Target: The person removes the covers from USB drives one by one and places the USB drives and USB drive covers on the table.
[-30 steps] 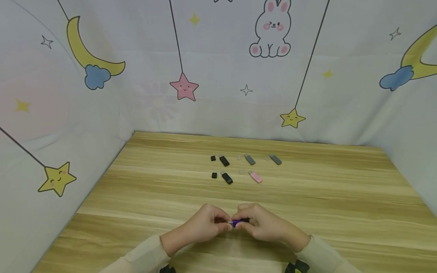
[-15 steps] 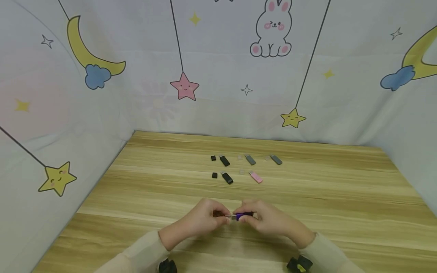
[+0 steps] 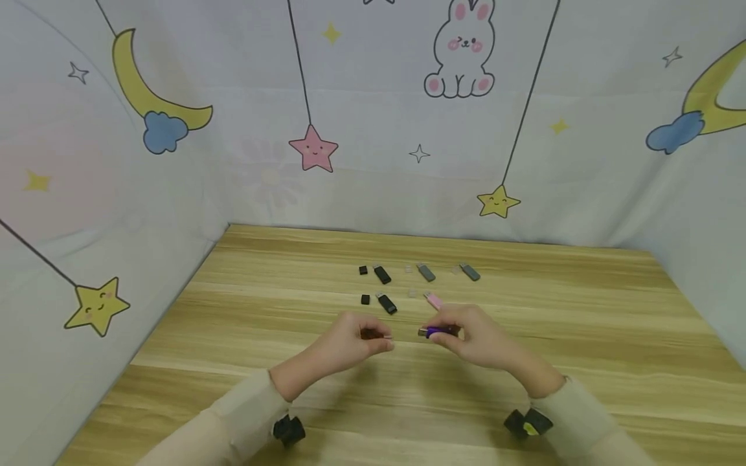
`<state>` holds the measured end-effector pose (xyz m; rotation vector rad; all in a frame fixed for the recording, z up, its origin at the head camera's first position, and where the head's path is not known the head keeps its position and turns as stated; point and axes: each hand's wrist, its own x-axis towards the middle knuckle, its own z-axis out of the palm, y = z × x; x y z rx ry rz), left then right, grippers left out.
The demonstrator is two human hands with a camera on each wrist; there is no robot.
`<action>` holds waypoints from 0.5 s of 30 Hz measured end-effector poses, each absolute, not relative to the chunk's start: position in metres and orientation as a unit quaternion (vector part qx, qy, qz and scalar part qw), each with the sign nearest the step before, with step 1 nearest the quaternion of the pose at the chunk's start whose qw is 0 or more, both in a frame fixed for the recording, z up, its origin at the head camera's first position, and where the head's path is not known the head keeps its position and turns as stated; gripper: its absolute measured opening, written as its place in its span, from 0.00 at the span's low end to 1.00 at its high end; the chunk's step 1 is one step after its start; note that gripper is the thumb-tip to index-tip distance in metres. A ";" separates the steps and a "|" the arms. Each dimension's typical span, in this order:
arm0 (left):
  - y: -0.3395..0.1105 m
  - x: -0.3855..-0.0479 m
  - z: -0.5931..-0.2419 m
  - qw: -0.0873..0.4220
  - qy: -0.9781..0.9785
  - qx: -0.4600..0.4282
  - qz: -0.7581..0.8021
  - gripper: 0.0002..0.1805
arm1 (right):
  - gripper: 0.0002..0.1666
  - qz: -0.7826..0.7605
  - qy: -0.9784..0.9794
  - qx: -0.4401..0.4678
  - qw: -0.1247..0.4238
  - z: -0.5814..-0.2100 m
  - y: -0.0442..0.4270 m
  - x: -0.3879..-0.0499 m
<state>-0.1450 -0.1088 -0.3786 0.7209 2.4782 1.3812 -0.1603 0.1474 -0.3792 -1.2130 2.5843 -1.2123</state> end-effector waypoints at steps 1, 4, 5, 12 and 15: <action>-0.108 -0.147 -0.376 0.101 0.841 0.250 0.470 0.07 | 0.06 -0.387 0.840 -0.380 0.022 -0.376 0.150 -0.162; -0.105 -0.154 -0.367 0.087 0.838 0.256 0.473 0.06 | 0.06 -0.374 0.858 -0.351 0.024 -0.370 0.158 -0.167; -0.104 -0.156 -0.365 0.084 0.839 0.256 0.474 0.06 | 0.06 -0.371 0.862 -0.346 0.022 -0.367 0.160 -0.168; -0.094 -0.170 -0.348 0.087 0.851 0.248 0.455 0.08 | 0.09 -0.358 0.882 -0.307 0.015 -0.355 0.175 -0.176; -0.090 -0.175 -0.344 0.090 0.853 0.248 0.449 0.09 | 0.09 -0.350 0.889 -0.296 0.005 -0.353 0.180 -0.179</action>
